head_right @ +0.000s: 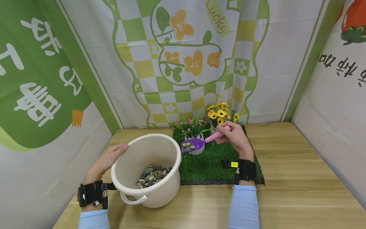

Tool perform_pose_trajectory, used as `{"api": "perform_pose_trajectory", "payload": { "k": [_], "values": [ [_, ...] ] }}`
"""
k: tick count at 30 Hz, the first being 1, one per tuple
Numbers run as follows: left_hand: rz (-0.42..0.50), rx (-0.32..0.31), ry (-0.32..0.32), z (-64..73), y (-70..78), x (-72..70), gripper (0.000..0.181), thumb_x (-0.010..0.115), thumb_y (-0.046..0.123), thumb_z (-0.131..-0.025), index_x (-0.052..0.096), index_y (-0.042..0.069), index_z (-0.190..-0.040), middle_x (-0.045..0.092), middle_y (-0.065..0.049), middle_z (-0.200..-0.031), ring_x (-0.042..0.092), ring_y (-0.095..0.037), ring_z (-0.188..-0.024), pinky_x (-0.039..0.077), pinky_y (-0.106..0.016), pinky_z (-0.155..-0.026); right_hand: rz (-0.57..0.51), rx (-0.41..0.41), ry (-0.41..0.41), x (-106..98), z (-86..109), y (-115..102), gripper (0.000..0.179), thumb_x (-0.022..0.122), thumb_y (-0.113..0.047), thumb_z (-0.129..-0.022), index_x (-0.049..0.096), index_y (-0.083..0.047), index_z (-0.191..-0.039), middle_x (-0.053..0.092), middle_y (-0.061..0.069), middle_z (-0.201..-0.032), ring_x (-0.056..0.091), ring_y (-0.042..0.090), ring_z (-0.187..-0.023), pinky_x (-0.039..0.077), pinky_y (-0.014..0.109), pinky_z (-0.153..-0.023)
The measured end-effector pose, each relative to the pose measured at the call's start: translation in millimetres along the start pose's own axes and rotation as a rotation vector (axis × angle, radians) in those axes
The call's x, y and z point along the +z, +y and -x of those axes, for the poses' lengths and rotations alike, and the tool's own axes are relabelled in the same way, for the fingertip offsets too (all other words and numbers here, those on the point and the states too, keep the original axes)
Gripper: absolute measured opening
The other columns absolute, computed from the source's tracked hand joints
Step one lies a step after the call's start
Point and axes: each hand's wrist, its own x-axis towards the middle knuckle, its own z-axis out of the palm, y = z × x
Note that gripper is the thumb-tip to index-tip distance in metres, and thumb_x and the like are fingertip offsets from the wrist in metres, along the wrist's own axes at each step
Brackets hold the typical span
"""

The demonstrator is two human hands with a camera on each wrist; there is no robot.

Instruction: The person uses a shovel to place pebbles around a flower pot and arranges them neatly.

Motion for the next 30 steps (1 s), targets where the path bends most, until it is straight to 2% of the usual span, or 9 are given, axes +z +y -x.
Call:
{"api": "perform_pose_trajectory", "payload": {
  "k": [4,13,19,30],
  "values": [
    [0.003,-0.001,0.001,0.3,0.3,-0.4,0.046,0.035,0.031,-0.105,0.057,-0.005,-0.123,0.066,-0.016,-0.101,0.065,-0.023,-0.086,0.053,-0.037,-0.074,0.012,0.018,0.007,-1,-1.3,1,0.010,0.059,-0.007,-0.094,0.057,0.003,-0.091,0.067,0.016,-0.079,0.067,0.028,-0.062,0.057,0.040,-0.058],
    [0.005,0.014,0.014,0.2,0.1,-0.8,0.045,0.036,0.030,-0.105,0.059,-0.005,-0.121,0.067,-0.016,-0.100,0.065,-0.022,-0.084,0.053,-0.036,-0.073,0.038,0.061,0.010,-4,-2.1,6,0.011,0.059,-0.007,-0.094,0.057,0.004,-0.091,0.068,0.017,-0.080,0.067,0.028,-0.061,0.057,0.040,-0.059],
    [0.034,0.019,0.009,1.1,0.7,0.2,0.043,0.037,0.025,-0.105,0.058,-0.009,-0.121,0.066,-0.020,-0.101,0.066,-0.023,-0.084,0.054,-0.034,-0.071,0.061,0.099,0.007,-7,-2.0,12,0.013,0.060,-0.009,-0.093,0.057,0.003,-0.091,0.068,0.017,-0.080,0.068,0.029,-0.062,0.057,0.041,-0.059],
    [0.041,-0.006,0.007,0.7,-0.5,0.6,0.041,0.037,0.021,-0.105,0.056,-0.010,-0.124,0.066,-0.022,-0.103,0.065,-0.028,-0.085,0.054,-0.036,-0.070,0.108,0.146,0.019,-6,-2.9,22,0.014,0.061,-0.010,-0.093,0.055,0.003,-0.092,0.068,0.015,-0.078,0.067,0.027,-0.059,0.057,0.042,-0.058]
  ]
}}
